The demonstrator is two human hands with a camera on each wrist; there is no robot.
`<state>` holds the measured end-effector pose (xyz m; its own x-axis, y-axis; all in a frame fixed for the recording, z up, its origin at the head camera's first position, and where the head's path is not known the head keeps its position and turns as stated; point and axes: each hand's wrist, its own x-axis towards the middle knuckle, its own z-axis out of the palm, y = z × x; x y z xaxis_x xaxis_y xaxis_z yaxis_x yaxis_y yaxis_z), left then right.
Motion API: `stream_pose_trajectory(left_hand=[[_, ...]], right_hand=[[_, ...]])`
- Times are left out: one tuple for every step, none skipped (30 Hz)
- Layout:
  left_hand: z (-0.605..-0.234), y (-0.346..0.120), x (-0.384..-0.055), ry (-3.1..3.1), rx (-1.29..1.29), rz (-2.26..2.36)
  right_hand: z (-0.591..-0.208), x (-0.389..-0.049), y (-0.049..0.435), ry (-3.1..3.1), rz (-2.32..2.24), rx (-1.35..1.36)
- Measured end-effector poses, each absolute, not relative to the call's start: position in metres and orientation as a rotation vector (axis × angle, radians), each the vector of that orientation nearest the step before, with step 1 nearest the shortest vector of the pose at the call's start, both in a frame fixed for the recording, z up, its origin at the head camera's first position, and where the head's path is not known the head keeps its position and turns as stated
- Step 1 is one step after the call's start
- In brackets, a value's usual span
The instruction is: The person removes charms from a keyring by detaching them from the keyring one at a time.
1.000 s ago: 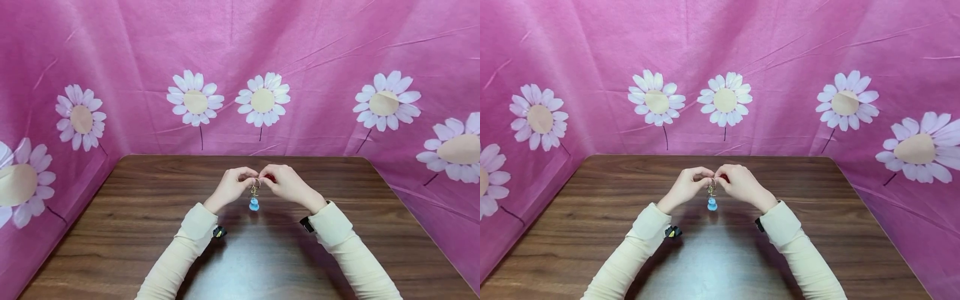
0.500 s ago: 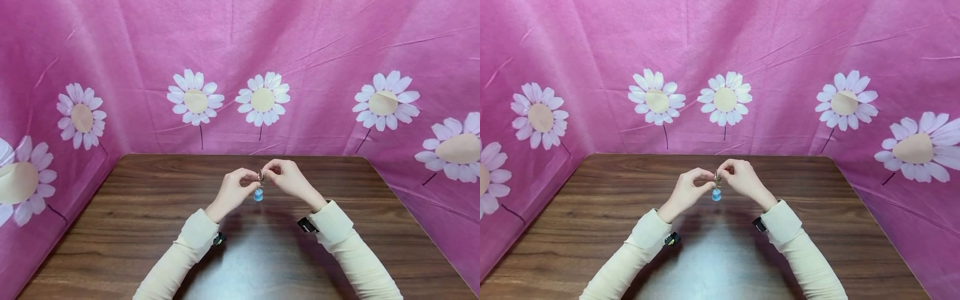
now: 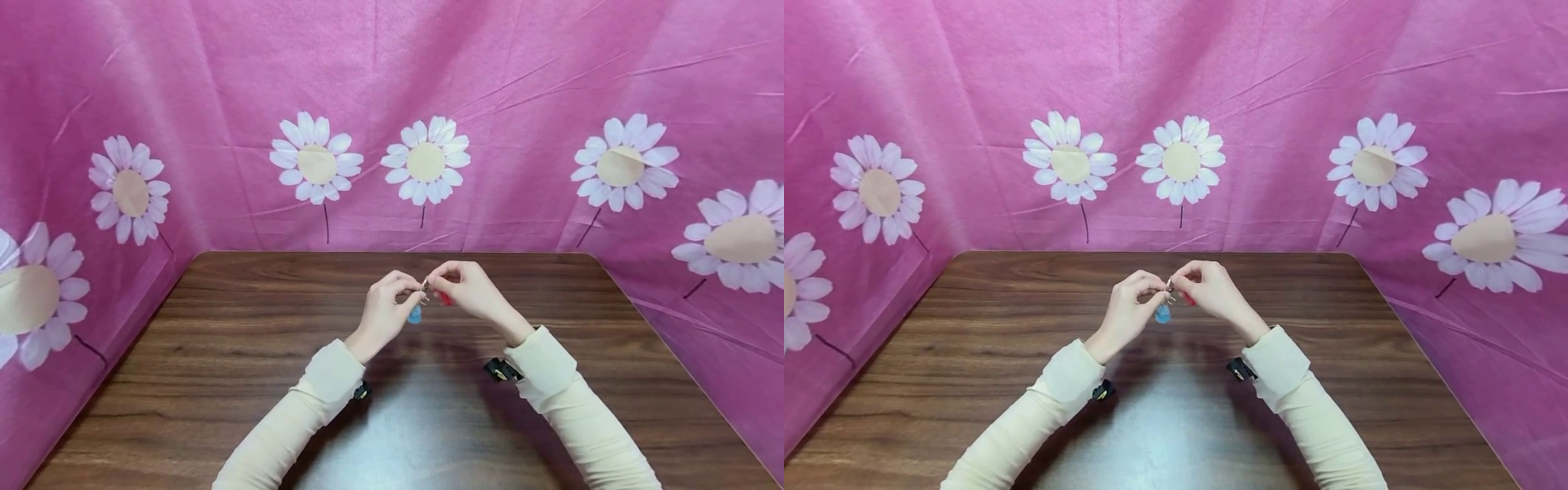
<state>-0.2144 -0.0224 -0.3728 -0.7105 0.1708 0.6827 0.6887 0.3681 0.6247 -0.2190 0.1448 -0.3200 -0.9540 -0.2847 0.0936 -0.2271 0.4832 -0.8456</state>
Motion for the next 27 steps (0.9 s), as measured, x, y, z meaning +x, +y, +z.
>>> stream_pose_trajectory(left_hand=[[-0.373, -0.023, -0.215, -2.115, -0.741, -1.312], [-0.372, -0.024, -0.215, -2.114, -0.741, -1.294], [-0.372, -0.025, -0.215, -2.115, -0.743, -1.289], [-0.371, -0.026, -0.215, -2.121, -0.744, -1.287], [-0.370, -0.027, -0.215, -2.132, -0.745, -1.285], [-0.370, -0.028, -0.215, -2.147, -0.746, -1.294], [-0.369, -0.029, -0.215, -2.170, -0.743, -1.300], [-0.369, -0.030, -0.215, -2.196, -0.741, -1.311], [-0.369, -0.030, -0.214, -2.227, -0.742, -1.326], [-0.369, -0.030, -0.214, -2.261, -0.743, -1.335], [-0.369, -0.030, -0.213, -2.291, -0.749, -1.345], [-0.369, -0.029, -0.212, -2.327, -0.755, -1.365], [-0.369, -0.029, -0.211, -2.356, -0.763, -1.385], [-0.369, -0.028, -0.210, -2.379, -0.773, -1.411], [-0.369, -0.027, -0.210, -2.399, -0.780, -1.444], [-0.368, -0.026, -0.209, -2.413, -0.784, -1.476], [-0.368, -0.025, -0.208, -2.423, -0.787, -1.511], [-0.368, -0.025, -0.208, -2.433, -0.786, -1.543], [-0.369, -0.024, -0.208, -2.435, -0.787, -1.565], [-0.369, -0.023, -0.208, -2.436, -0.786, -1.593], [-0.369, -0.023, -0.208, -2.437, -0.784, -1.621], [-0.369, -0.022, -0.208, -2.434, -0.787, -1.640], [-0.370, -0.022, -0.208, -2.428, -0.792, -1.668], [-0.370, -0.021, -0.208, -2.422, -0.792, -1.696], [-0.370, -0.021, -0.208, -2.414, -0.795, -1.719], [-0.370, -0.021, -0.208, -2.407, -0.796, -1.739], [-0.370, -0.021, -0.208, -2.399, -0.802, -1.748]], right_hand=[[-0.319, -0.219, 0.146, 2.669, -1.471, -0.465], [-0.319, -0.218, 0.148, 2.692, -1.436, -0.474], [-0.319, -0.218, 0.149, 2.721, -1.392, -0.486], [-0.319, -0.218, 0.150, 2.761, -1.337, -0.504], [-0.319, -0.217, 0.152, 2.804, -1.275, -0.527], [-0.319, -0.216, 0.152, 2.852, -1.205, -0.551], [-0.319, -0.215, 0.153, 2.903, -1.134, -0.577], [-0.319, -0.214, 0.153, 2.957, -1.053, -0.604], [-0.319, -0.213, 0.153, 3.007, -0.976, -0.625], [-0.319, -0.212, 0.152, 3.053, -0.904, -0.646], [-0.319, -0.211, 0.152, 3.088, -0.847, -0.653], [-0.319, -0.210, 0.151, 3.115, -0.799, -0.648], [-0.318, -0.209, 0.151, 3.133, -0.765, -0.644], [-0.318, -0.208, 0.150, 3.142, -0.741, -0.635], [-0.317, -0.207, 0.150, 3.139, -0.738, -0.620], [-0.316, -0.206, 0.150, 3.130, -0.745, -0.606], [-0.315, -0.205, 0.150, 3.110, -0.765, -0.587], [-0.315, -0.204, 0.150, 3.083, -0.793, -0.577], [-0.314, -0.204, 0.150, 3.052, -0.833, -0.569], [-0.314, -0.203, 0.150, 3.027, -0.867, -0.562], [-0.314, -0.202, 0.149, 3.004, -0.902, -0.559], [-0.313, -0.202, 0.149, 2.982, -0.938, -0.555], [-0.313, -0.202, 0.149, 2.962, -0.974, -0.548], [-0.313, -0.201, 0.149, 2.947, -1.007, -0.542], [-0.314, -0.201, 0.148, 2.935, -1.036, -0.539], [-0.314, -0.201, 0.149, 2.929, -1.058, -0.535], [-0.315, -0.200, 0.149, 2.917, -1.088, -0.527]])
